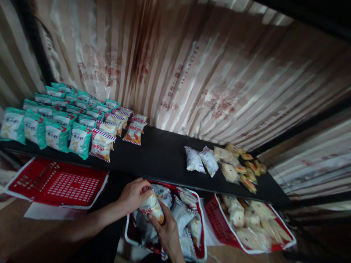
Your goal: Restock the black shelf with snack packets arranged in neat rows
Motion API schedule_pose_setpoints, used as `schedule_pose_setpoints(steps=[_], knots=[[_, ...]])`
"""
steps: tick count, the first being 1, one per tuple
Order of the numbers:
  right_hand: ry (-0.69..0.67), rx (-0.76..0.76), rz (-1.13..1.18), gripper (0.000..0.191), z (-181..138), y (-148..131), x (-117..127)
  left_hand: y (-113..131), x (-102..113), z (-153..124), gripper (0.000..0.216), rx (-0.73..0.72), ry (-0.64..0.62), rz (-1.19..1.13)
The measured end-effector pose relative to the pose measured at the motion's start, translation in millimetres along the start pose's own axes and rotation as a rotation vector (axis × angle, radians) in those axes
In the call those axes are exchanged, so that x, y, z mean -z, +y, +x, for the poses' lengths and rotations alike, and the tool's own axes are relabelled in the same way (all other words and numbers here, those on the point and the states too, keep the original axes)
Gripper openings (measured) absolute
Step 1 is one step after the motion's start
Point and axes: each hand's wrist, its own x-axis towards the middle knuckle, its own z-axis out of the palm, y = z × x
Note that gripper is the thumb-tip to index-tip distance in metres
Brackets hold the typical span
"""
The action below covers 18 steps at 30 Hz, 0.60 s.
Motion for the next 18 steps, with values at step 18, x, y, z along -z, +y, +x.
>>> schedule_pose_setpoints(steps=[18], knots=[[-0.062,-0.316,0.588,0.053,26,-55,-17,-34,30,-1,0.030,-0.017,0.115,-0.253]])
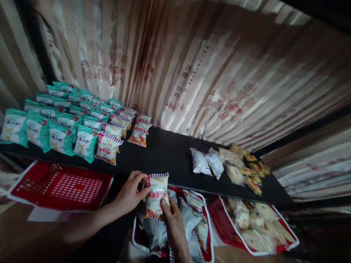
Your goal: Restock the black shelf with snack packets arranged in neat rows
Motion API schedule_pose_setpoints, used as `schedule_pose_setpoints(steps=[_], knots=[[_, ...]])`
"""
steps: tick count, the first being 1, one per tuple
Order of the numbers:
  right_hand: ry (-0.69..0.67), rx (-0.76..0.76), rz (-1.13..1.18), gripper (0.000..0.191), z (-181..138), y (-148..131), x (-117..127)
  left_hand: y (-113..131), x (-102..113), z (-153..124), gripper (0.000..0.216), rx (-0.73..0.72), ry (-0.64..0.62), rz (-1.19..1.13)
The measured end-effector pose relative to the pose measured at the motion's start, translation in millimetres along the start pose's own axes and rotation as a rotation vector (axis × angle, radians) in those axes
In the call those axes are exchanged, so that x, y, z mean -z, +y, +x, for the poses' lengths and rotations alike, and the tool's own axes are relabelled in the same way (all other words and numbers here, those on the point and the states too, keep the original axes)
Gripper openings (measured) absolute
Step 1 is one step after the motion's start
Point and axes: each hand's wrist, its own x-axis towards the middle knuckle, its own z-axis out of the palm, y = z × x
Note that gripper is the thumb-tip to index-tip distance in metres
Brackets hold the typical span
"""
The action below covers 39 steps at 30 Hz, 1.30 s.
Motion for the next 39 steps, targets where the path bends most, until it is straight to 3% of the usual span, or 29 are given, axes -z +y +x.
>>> schedule_pose_setpoints(steps=[4,7,12,16,23,30,39], knots=[[-0.061,-0.014,0.177,0.046,12,-17,-24,1,5,5,0.054,0.088,0.019,-0.163],[-0.032,0.004,0.143,0.052,25,-25,-45,-2,6,10,0.069,0.108,0.054,-0.196],[-0.062,0.108,-0.058,0.054,52,-33,-66,-19,13,26,0.066,0.135,0.199,-0.146],[-0.040,0.190,-0.212,0.056,78,-40,-74,-32,21,43,0.065,0.078,0.275,-0.090],[0.023,0.296,-0.283,0.050,132,-41,-90,-42,23,80,0.065,0.021,0.352,0.129],[0.060,0.383,-0.328,0.049,182,-38,-107,-63,12,115,0.064,-0.155,0.543,0.281],[0.149,0.484,-0.465,0.056,208,-38,-112,-90,7,131,0.064,-0.166,0.561,0.384]])
